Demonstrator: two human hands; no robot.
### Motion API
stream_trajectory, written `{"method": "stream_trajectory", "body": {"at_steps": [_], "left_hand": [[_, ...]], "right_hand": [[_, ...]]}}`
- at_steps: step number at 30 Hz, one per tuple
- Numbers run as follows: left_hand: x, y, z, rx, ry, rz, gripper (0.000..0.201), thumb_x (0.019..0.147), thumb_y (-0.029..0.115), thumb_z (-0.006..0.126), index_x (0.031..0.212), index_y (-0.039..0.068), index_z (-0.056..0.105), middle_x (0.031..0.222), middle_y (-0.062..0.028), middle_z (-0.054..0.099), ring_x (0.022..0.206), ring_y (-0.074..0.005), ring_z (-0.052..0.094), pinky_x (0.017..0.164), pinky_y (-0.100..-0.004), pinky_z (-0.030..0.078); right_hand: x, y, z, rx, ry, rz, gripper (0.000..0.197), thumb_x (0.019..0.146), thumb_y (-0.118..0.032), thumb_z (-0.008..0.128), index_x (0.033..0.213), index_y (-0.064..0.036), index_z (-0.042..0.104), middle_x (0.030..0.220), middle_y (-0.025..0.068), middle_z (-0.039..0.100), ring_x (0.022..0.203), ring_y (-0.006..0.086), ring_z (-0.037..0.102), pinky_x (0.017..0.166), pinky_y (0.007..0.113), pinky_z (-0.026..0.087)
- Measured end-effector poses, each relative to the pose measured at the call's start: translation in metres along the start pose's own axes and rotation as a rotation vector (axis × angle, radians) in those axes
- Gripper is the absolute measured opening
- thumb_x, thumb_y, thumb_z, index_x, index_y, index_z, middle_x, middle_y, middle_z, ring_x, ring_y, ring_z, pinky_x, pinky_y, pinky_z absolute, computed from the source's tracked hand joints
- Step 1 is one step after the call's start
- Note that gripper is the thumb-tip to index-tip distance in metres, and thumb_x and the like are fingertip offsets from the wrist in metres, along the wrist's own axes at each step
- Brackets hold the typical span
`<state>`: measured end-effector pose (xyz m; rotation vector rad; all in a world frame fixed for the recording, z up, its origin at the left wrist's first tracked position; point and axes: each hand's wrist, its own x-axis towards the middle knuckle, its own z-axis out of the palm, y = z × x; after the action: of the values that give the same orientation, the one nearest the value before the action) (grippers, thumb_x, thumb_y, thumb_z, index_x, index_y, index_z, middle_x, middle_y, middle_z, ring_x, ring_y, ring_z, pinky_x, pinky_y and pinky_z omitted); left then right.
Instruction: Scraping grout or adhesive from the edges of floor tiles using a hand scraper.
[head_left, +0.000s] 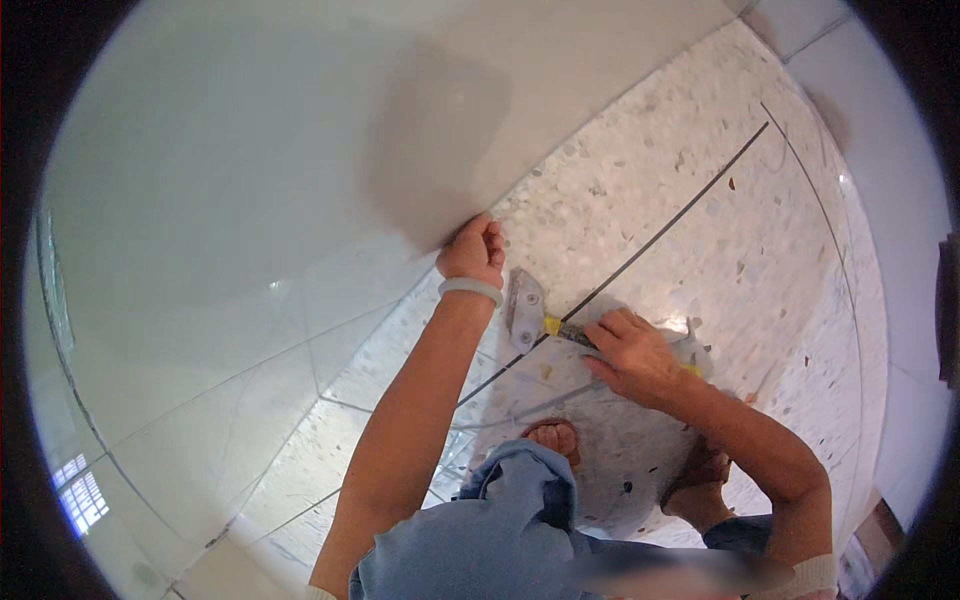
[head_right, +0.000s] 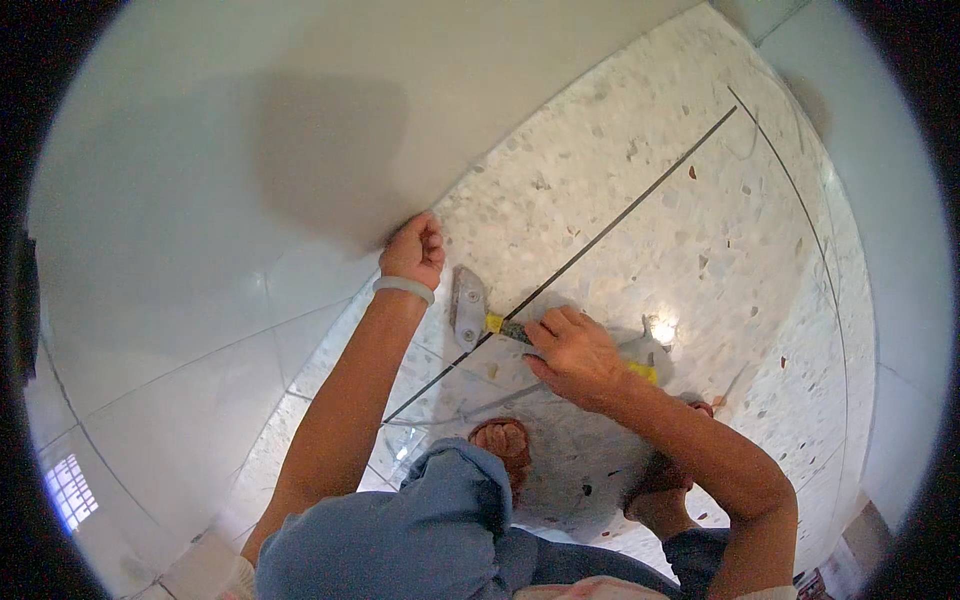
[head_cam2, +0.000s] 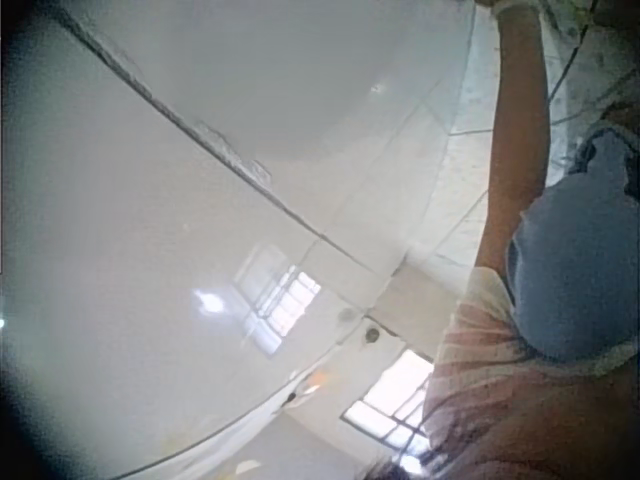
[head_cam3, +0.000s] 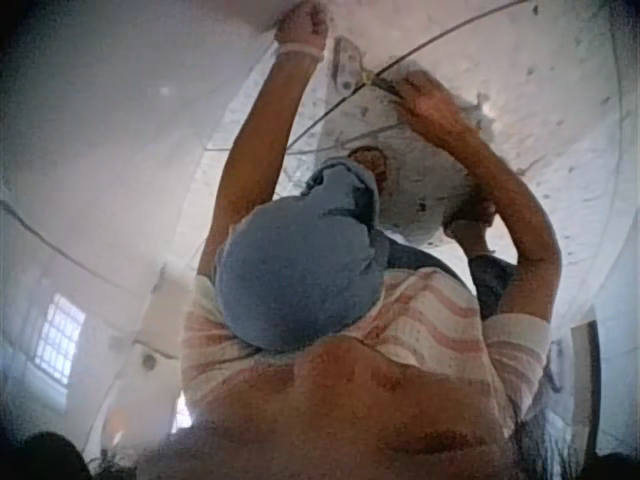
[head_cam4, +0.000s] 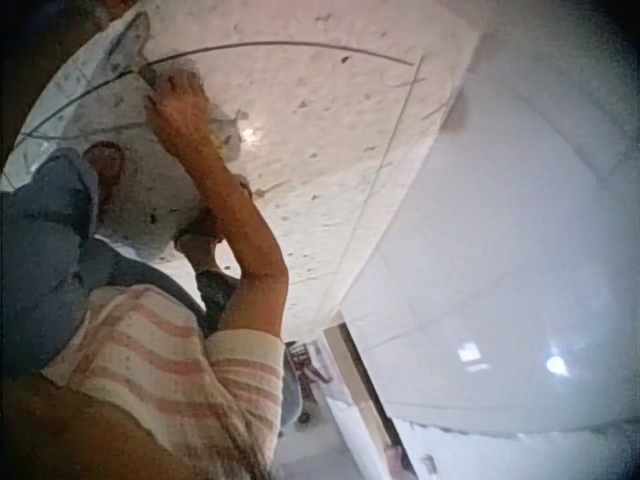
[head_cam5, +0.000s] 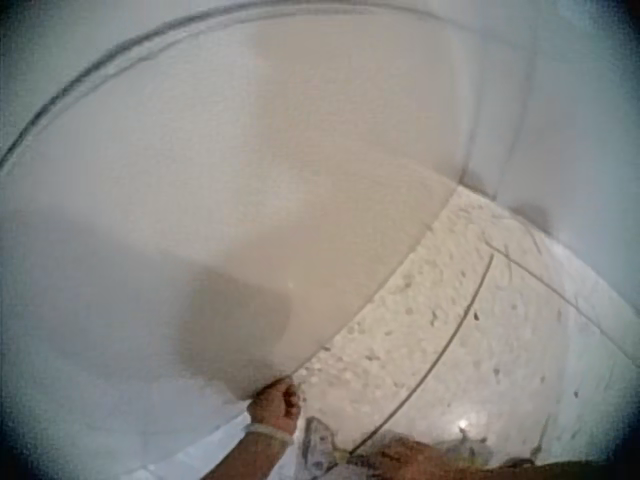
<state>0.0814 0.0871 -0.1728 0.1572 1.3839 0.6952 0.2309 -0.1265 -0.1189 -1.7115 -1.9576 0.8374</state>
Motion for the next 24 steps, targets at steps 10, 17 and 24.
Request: {"method": "stream_trajectory", "body": {"at_steps": [10,17,24], "left_hand": [[-0.001,-0.003,0.009,-0.053,0.052,0.096,0.022,0.076,0.006,0.069,0.070,0.012,0.049,0.056,0.0014,0.046,0.040,-0.0113,0.039,0.037,-0.0269,0.027],[-0.010,-0.004,0.015,0.007,0.115,0.072,0.022,0.077,0.007,0.069,0.070,0.017,0.050,0.058,0.0060,0.041,0.042,-0.0082,0.030,0.039,-0.0234,0.024],[-0.022,0.007,-0.011,0.147,-0.041,-0.012,0.017,0.084,0.017,0.070,0.076,0.016,0.056,0.058,0.0083,0.039,0.041,-0.0053,0.027,0.038,-0.0213,0.022]], "right_hand": [[0.030,-0.010,-0.005,-0.025,0.067,0.048,0.037,0.077,-0.018,0.071,0.107,-0.0008,0.057,0.098,0.0147,0.054,0.094,0.0336,0.055,0.081,0.042,0.049],[0.059,-0.009,0.004,0.104,0.178,0.123,0.032,0.080,-0.014,0.069,0.107,0.0024,0.061,0.092,0.0171,0.057,0.085,0.0337,0.059,0.073,0.040,0.050],[0.147,0.014,0.020,0.455,0.503,0.352,0.014,0.077,-0.010,0.068,0.085,0.0014,0.069,0.065,0.0169,0.065,0.059,0.0297,0.064,0.057,0.038,0.049]]}}
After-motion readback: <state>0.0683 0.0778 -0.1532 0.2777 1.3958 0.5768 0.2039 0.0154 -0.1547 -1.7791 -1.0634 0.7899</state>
